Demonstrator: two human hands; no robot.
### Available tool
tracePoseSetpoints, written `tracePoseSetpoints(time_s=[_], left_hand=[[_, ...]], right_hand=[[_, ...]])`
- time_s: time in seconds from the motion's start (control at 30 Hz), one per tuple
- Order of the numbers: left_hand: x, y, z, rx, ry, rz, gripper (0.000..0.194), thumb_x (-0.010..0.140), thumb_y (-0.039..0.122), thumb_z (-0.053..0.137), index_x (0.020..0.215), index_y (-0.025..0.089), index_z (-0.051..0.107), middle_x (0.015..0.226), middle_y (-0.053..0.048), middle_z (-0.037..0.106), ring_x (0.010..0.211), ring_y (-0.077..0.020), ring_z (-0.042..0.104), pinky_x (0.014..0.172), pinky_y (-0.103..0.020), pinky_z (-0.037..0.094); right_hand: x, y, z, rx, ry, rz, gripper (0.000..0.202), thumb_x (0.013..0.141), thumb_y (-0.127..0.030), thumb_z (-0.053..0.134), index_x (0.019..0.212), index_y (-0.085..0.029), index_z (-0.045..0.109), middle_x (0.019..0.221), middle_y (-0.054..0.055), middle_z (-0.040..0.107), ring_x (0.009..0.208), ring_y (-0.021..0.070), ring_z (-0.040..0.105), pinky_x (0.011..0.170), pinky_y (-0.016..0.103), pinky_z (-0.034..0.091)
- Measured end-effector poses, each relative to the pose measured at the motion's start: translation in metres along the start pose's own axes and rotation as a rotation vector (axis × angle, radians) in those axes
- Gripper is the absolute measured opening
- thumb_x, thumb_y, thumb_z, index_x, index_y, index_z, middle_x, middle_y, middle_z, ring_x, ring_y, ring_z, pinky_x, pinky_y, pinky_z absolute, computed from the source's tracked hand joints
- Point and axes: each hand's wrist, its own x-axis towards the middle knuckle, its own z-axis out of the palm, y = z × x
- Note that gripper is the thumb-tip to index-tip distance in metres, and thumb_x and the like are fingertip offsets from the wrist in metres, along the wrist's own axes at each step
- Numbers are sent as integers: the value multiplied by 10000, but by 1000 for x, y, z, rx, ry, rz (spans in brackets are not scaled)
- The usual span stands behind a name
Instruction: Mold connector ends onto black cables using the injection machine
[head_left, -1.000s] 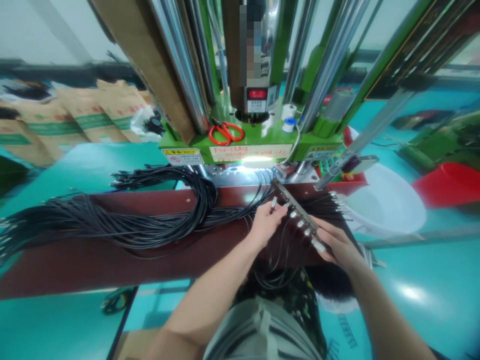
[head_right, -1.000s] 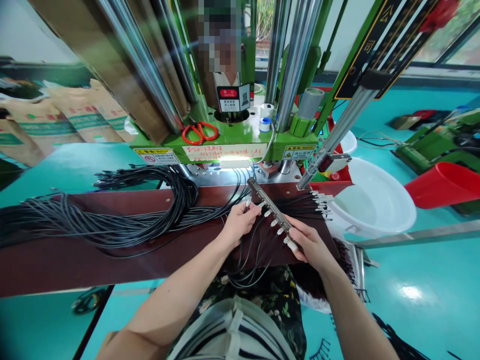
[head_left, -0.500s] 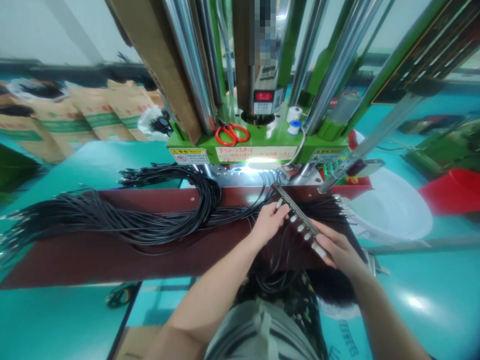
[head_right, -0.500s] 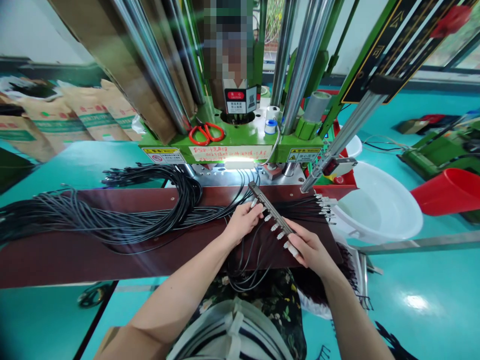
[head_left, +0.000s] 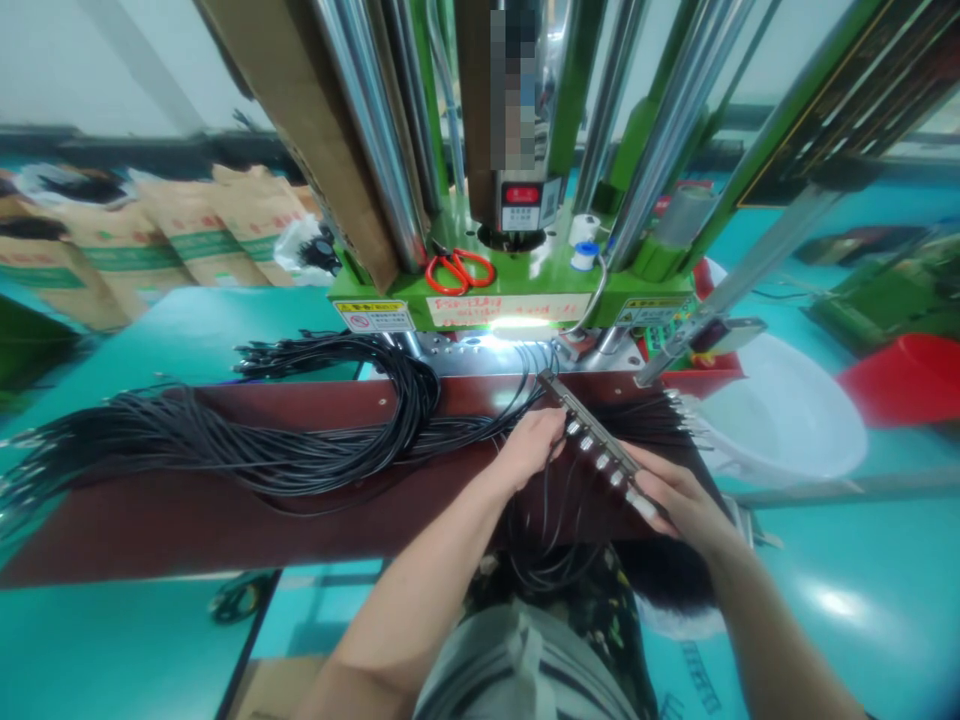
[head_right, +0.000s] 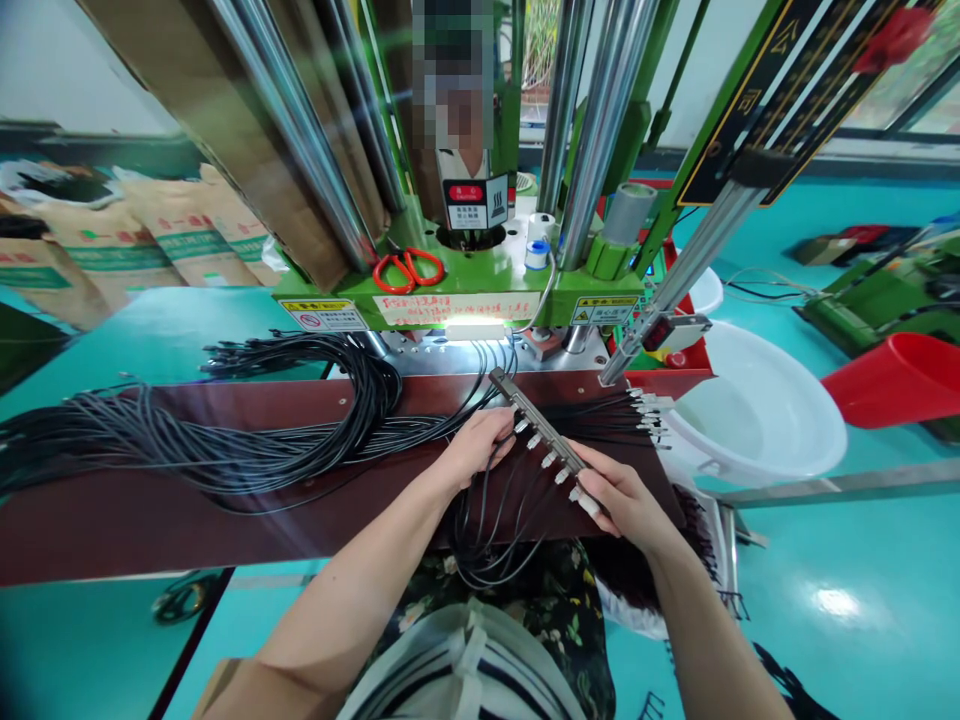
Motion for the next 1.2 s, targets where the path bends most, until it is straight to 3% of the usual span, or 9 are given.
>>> tracePoseSetpoints(time_s=[0.17,0.43,0.6,0.7,0.83,0.97,1.1,1.2], left_hand=[[1,-2,-2,-63,29,-43,350,795,389,394,526,198,277,407,67,284,316,-43,251,332,-193,127],[3,0,1,6,16,-102,310,791,393,381,559,195,326,407,66,316,322,-48,260,333,-185,120],[4,-6,2,150,127,57,108,770,304,446,757,199,422,531,75,414,407,-53,345,417,-173,268],[2,-4,5,227,142,180,99,769,270,458,837,198,448,599,66,434,468,-58,385,482,-182,315],[-12,13,5,301,41,274,89,792,268,445,788,184,476,642,40,462,554,-81,438,553,-200,352],[-25,34,-9,390,15,348,125,808,285,439,755,182,486,662,30,475,585,-91,441,563,-204,343],[-20,37,-36,481,137,345,145,802,284,439,706,182,479,604,40,457,553,-93,418,547,-205,322],[-10,28,-57,579,288,351,133,790,260,440,691,182,485,630,32,487,591,-104,439,585,-213,330]], right_hand=[[-4,-5,4,-76,-37,26,583,845,-435,486,1348,-167,363,552,-24,492,346,33,308,315,160,224],[-12,-8,11,-83,23,30,561,830,-426,503,1321,-181,384,522,-52,451,345,33,297,314,153,208],[-25,-10,-13,-71,70,85,539,755,-439,599,1206,-198,429,628,-55,469,350,7,268,307,147,175],[-22,-22,-35,-149,35,126,477,740,-428,616,1130,-201,461,593,-78,430,347,7,254,307,144,154],[10,-49,-55,-351,-123,145,411,738,-398,602,1083,-189,522,585,-57,482,352,28,321,311,156,187],[65,-77,-52,-672,-215,93,297,739,-287,545,998,-158,612,620,-3,576,399,66,435,362,180,299],[119,-87,-33,-861,-320,-141,246,695,-198,523,875,-131,676,721,34,606,605,133,548,553,228,426],[146,-83,-19,-915,-345,-243,221,633,-151,556,802,-134,697,794,45,597,748,168,560,673,252,433]])
